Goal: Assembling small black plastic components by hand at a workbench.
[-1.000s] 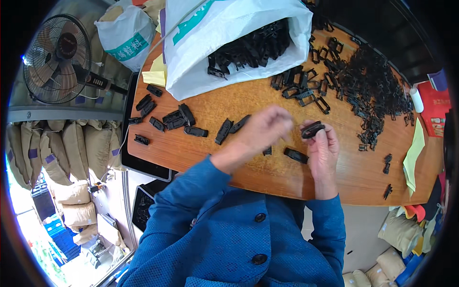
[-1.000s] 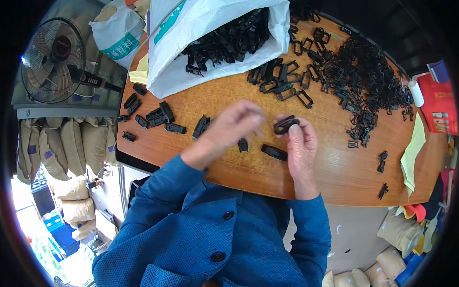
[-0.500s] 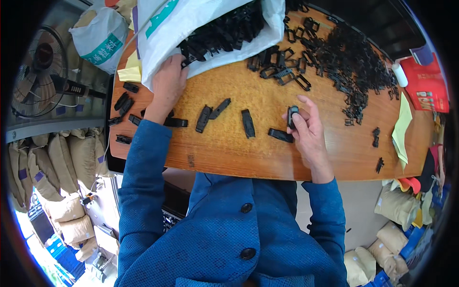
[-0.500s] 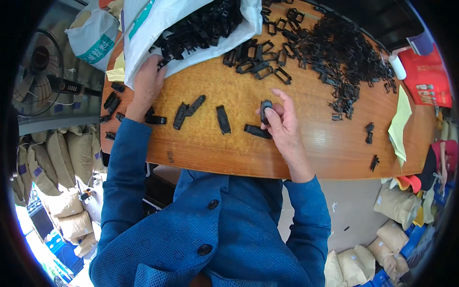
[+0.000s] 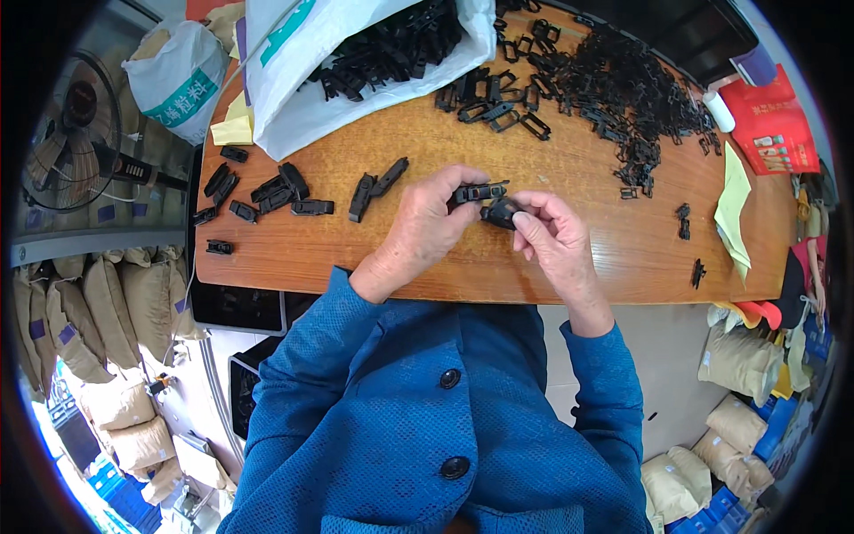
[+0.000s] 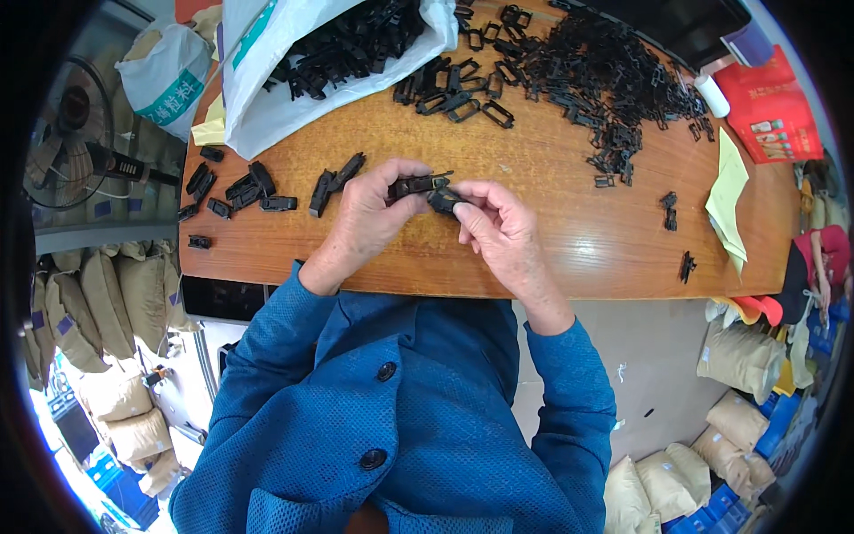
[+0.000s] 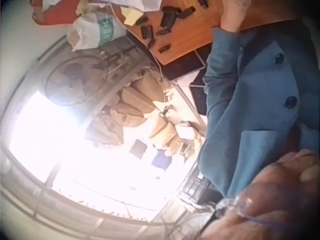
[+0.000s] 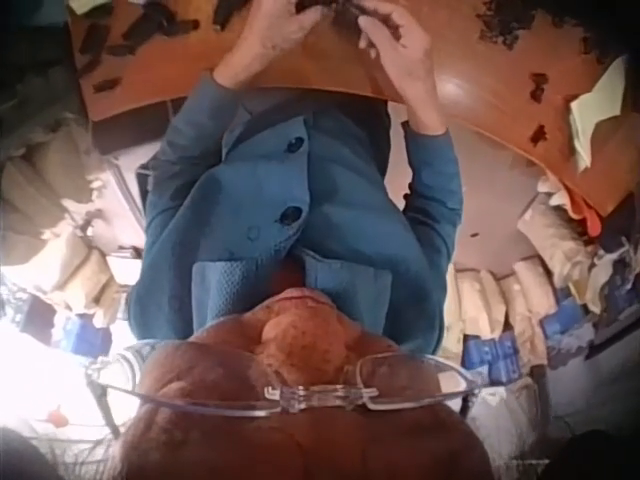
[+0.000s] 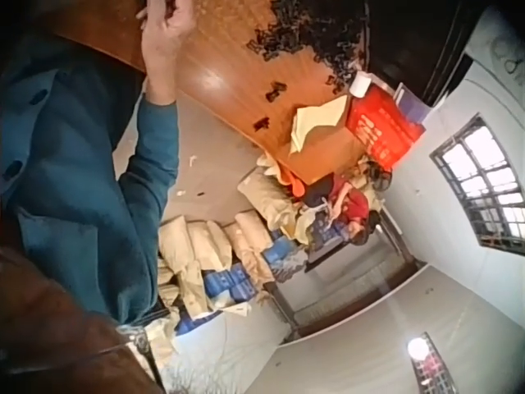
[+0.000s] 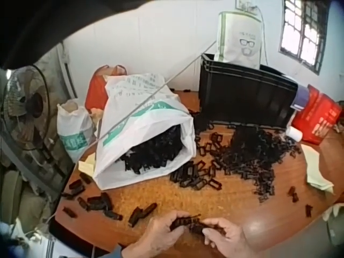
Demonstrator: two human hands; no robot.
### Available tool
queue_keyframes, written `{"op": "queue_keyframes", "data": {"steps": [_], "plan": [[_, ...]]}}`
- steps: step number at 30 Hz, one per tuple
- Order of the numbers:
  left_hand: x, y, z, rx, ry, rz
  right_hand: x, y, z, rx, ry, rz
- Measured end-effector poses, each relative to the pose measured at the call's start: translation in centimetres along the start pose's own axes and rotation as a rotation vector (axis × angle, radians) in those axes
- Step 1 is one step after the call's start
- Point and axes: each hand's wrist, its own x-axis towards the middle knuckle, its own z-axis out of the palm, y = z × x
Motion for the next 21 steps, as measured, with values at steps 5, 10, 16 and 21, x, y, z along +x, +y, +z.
{"op": "queue_keyframes", "data": {"steps": [5, 10, 16, 21], "plan": [[-0.4, 1.8, 0.2, 0.203, -0.063, 0.113, -0.8, 0.1, -0.4, -0.150, -0.007, -0.050], [-0.6, 2.5, 0.2, 0.355, -0.155, 0.199, -0.9, 0.5, -0.4, -0.132, -0.004, -0.053], [-0.9, 2.5, 0.5, 0.458, -0.202, 0.287, -0.6, 0.8, -0.3, -0.228, -0.016, -0.048], [-0.8, 2.3, 1.1, 0.209, -0.241, 0.113, -0.4, 1.2, -0.9, -0.289, -0.036, -0.053]]}}
